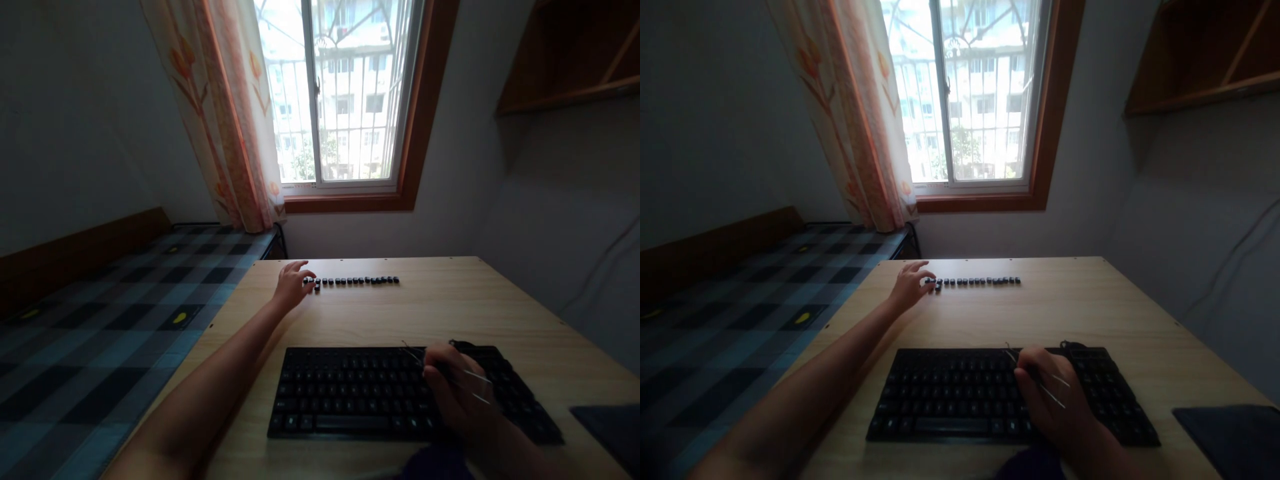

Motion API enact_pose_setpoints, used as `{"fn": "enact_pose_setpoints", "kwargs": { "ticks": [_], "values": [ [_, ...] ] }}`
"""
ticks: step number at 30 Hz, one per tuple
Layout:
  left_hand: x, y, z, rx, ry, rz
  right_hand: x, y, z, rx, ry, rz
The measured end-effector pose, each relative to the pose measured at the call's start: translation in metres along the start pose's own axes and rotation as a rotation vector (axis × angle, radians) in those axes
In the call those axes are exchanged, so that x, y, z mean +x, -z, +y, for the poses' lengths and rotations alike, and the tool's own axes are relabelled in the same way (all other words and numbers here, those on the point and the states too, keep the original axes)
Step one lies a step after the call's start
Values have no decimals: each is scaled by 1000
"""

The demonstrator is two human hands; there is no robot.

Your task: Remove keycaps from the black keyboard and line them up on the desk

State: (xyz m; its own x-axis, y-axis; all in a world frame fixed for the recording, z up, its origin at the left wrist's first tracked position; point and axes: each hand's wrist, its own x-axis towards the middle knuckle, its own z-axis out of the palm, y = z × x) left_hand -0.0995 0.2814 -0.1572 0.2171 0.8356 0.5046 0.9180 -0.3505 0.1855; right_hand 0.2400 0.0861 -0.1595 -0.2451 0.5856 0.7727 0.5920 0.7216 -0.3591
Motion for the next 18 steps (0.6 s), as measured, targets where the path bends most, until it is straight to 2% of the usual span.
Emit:
{"fn": "enact_pose_setpoints", "kwargs": {
  "ticks": [4, 6, 8, 10, 13, 18],
  "values": [
    [-7, 28, 30, -162, 20, 55, -1, -7, 3, 74, -68, -57],
    [-17, 38, 53, -273, 24, -52, -3, -13, 5, 144, -146, -91],
    [-31, 43, 77, -333, 22, -223, -4, -19, 5, 231, -246, -136],
    [-45, 42, 98, -359, -25, -339, -3, -25, 2, 334, -347, -191],
    [-64, 31, 115, -351, -83, -387, 1, -34, -5, 496, -444, -265],
    [-78, 9, 112, -356, -38, -464, 17, -53, -11, 657, -519, -385]
  ]
}}
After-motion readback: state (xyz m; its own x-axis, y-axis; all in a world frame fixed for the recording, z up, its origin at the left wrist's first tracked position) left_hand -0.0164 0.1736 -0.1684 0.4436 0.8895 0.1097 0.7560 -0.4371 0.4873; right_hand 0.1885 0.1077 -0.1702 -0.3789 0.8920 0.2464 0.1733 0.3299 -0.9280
